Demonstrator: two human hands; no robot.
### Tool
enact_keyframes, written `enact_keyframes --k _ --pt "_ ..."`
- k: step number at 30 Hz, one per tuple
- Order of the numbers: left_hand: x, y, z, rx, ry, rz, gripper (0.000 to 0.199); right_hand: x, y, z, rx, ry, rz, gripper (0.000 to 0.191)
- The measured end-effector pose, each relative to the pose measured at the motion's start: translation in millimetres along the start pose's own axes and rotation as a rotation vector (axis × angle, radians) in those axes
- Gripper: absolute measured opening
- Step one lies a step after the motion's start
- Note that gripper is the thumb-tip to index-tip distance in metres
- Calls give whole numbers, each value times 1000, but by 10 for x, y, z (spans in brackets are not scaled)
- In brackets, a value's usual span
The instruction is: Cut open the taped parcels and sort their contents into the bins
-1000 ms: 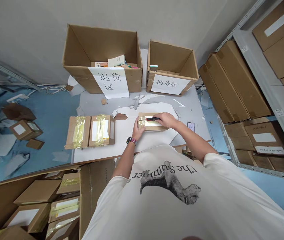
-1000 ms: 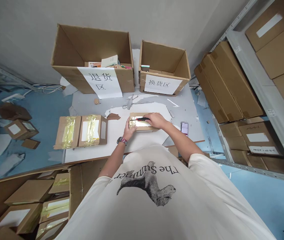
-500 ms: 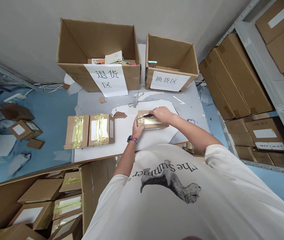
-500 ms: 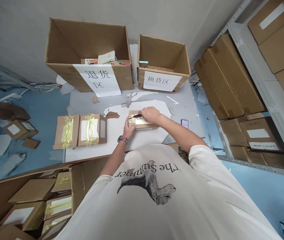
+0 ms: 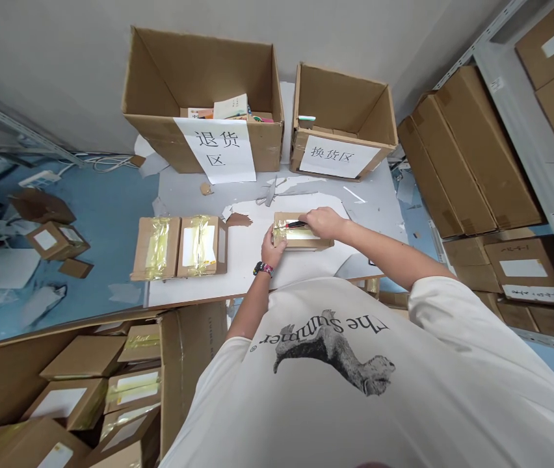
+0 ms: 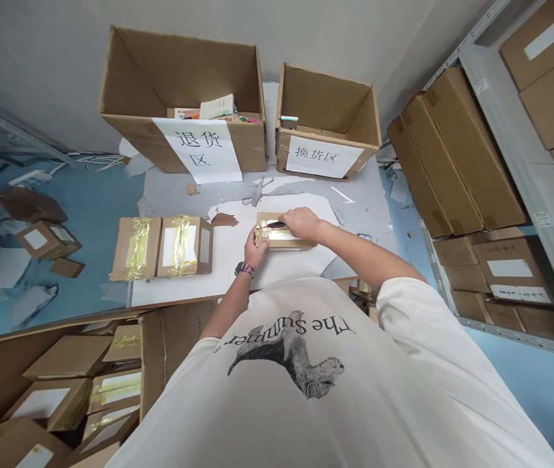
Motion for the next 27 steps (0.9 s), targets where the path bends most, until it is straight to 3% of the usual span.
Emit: enact_keyframes --k 9,14,20,27 --pt "-4 -28 -111 -66 34 1 92 -197 -144 -233 -88 45 54 33" --pt "27 -18 -57 -45 53 -5 89 -156 -268 -265 -79 2 66 34" --pt "78 1 -29 2 100 -12 83 -191 -370 -168 -88 -109 102 43" --pt "123 -15 -93 25 194 1 81 -356 -405 127 -189 -41 44 42"
Point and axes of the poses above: each hand's wrist, its own y-axis towards the middle knuckle, its own x-axis out of the back of the hand, z = x × y, the point moved 10 cm from there along y, towards the middle knuckle, and after that the axes turned 5 degrees about -z, right-handed, at the moved point
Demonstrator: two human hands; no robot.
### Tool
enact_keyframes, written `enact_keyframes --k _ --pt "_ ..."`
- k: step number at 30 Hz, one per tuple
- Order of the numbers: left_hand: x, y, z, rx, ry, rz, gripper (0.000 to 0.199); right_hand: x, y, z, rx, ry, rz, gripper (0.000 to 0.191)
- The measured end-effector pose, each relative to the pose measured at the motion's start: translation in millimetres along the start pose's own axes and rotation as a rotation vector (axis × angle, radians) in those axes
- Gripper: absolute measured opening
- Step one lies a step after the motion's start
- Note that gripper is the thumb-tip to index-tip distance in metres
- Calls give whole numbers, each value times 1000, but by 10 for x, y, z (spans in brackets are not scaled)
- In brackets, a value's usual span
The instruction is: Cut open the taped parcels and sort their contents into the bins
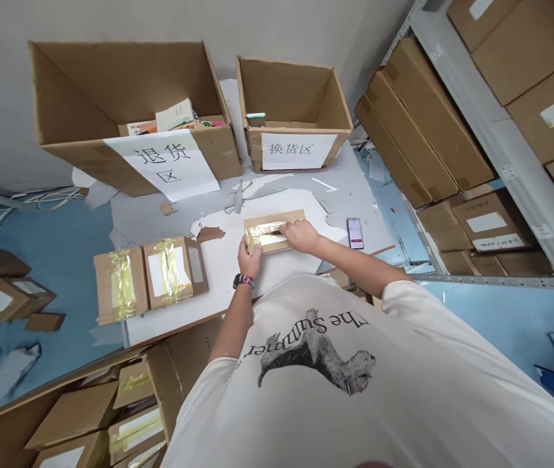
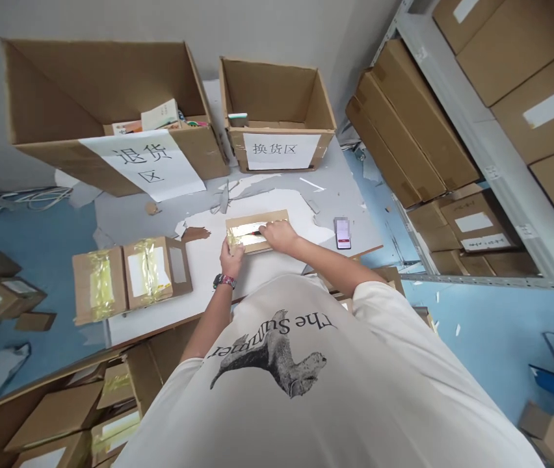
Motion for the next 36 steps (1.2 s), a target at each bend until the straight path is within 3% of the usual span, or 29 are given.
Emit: enact_keyframes --k 5,10,14,21,29,36 --pt "45 -12 -24 14 84 66 82 -6 7 50 -60 45 -19 38" --pt "-13 -13 -103 18 214 189 94 -82 -77 -80 -44 91 -28 40" --pt "-230 -69 -331 -43 259 298 118 -161 -153 -265 -49 112 0 41" --pt "-459 -62 -843 -231 544 316 120 -54 -184 -393 3 136 29 38" --pt "-535 -69 -789 -95 735 327 129 53 -109 -385 39 185 100 34" --pt "-522 -81 -806 -46 793 325 130 31 -188 -603 74 134 166 38"
Point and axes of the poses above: each hand's wrist, its own y-axis towards the middle knuckle, its own x-axis out of the back of the hand, z = x × y, the point moved 10 cm from there along y, towards the middle knuckle, and after that the axes turned 5 degrees about -z, right-handed, at the moved point
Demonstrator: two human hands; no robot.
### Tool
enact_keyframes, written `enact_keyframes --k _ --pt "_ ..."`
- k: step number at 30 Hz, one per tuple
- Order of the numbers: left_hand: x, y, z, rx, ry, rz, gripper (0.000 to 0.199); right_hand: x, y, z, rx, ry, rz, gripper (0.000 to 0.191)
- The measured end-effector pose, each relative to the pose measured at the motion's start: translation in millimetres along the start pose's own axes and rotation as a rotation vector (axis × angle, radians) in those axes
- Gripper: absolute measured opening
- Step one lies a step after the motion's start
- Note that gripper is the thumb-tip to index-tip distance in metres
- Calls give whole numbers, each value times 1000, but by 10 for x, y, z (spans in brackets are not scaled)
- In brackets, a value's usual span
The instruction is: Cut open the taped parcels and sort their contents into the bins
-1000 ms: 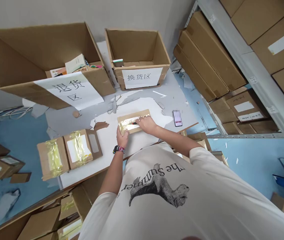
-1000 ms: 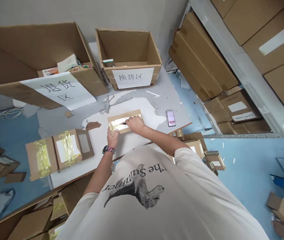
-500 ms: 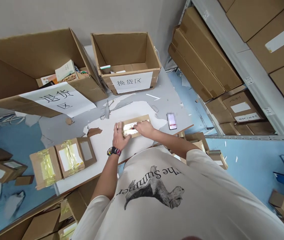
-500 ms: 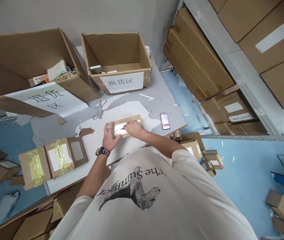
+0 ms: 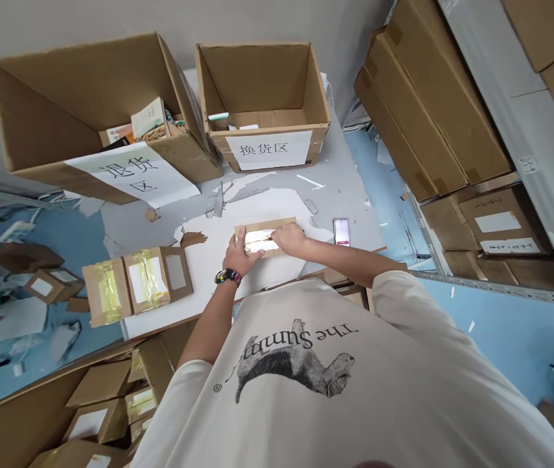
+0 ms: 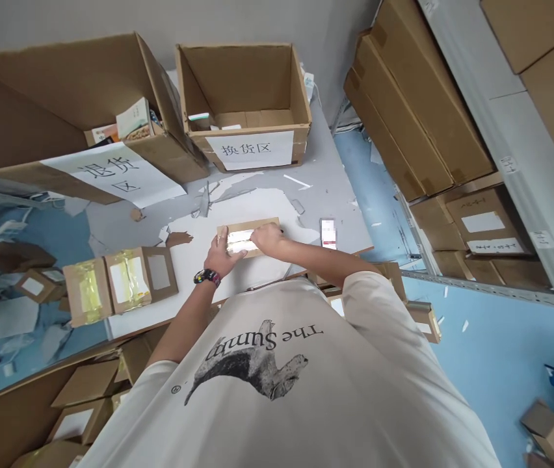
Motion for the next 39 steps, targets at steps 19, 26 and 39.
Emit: enact_keyframes --k 19,26,39 --pt "28 28 -21 14 -41 3 130 -137 -566 -780 -180 -126 40 43" --pt "17 20 -37 -15 -54 -18 130 -166 -715 -817 -206 -135 34 44" --pt "137 -26 -222 -73 127 -114 126 -368 -994 -875 -253 -106 -28 45"
Point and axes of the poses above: each hand's wrist, its own y-axis towards the middle knuckle, its own x-axis out of the back of the hand, z = x × y, the point moved 10 cm from there along y, towards the middle knuckle, and after that the axes turned 5 degrees about -z, right-handed, at the moved point
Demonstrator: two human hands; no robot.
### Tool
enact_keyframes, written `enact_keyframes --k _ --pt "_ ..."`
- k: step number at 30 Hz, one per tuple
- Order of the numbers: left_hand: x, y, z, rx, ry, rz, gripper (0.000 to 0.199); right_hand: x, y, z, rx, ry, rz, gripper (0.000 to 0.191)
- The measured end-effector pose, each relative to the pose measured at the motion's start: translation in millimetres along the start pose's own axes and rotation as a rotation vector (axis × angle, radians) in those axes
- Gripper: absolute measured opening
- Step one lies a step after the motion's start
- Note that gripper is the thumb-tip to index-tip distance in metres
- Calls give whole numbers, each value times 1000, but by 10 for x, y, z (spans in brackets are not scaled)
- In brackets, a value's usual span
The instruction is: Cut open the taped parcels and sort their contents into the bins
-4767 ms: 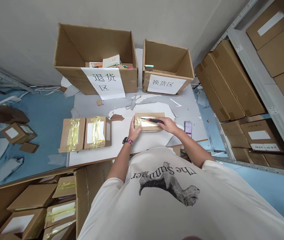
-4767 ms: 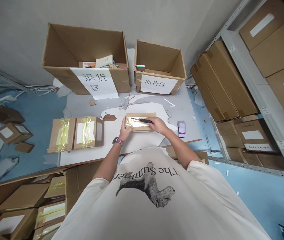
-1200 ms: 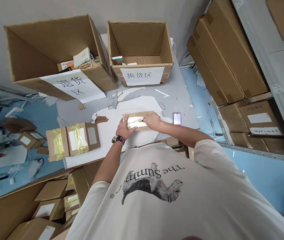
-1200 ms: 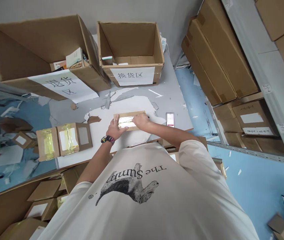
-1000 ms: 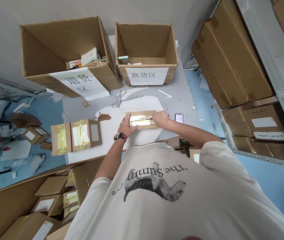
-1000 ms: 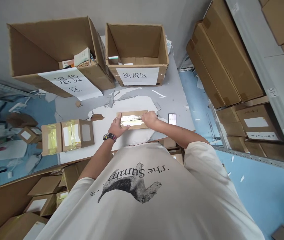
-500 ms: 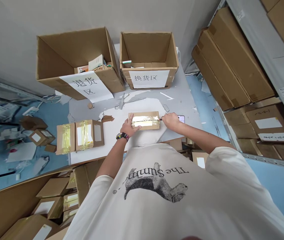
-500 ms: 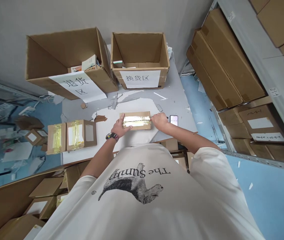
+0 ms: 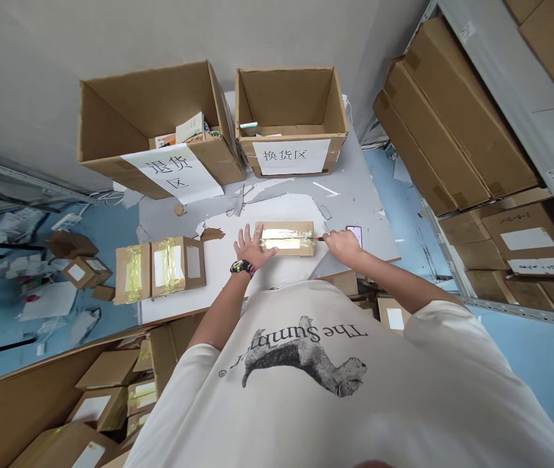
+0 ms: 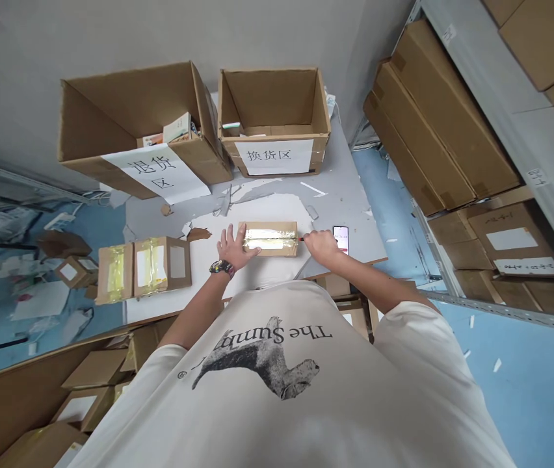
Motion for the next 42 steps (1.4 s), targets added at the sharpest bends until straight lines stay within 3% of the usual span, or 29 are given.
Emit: enact_keyframes --k 2,5,7,12,20,26,32,42 --pt "27 31 -207 -126 55 -17 124 -51 6 -25 -9 9 -18 43" --pt "-100 44 -520 -331 84 76 127 -99 37 -63 -20 20 -29 40" --pt "-193 59 -590 -365 94 121 132 -118 67 -94 -22 25 -24 42" --pt "-263 71 -559 -357 50 103 130 -138 119 -157 16 62 43 52" --pt "-248 21 -580 -351 62 131 129 26 149 -198 31 44 144 47" --pt "-255 24 -553 -341 60 122 127 33 168 -189 35 43 98 46" --pt "-240 14 -547 -357 72 92 122 -111 120 -152 46 45 38 45" --pt "-205 6 -568 -354 224 95 119 -253 67 -323 0 133 41 43"
Point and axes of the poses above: each hand's wrist, its own y-axis towards the middle knuckle, its own x-axis out of the back of the hand, z = x × y, the point moved 10 cm from there along y, towards the middle knuckle, and after that the axes turned 5 degrees about -z, right-handed, at the moved point
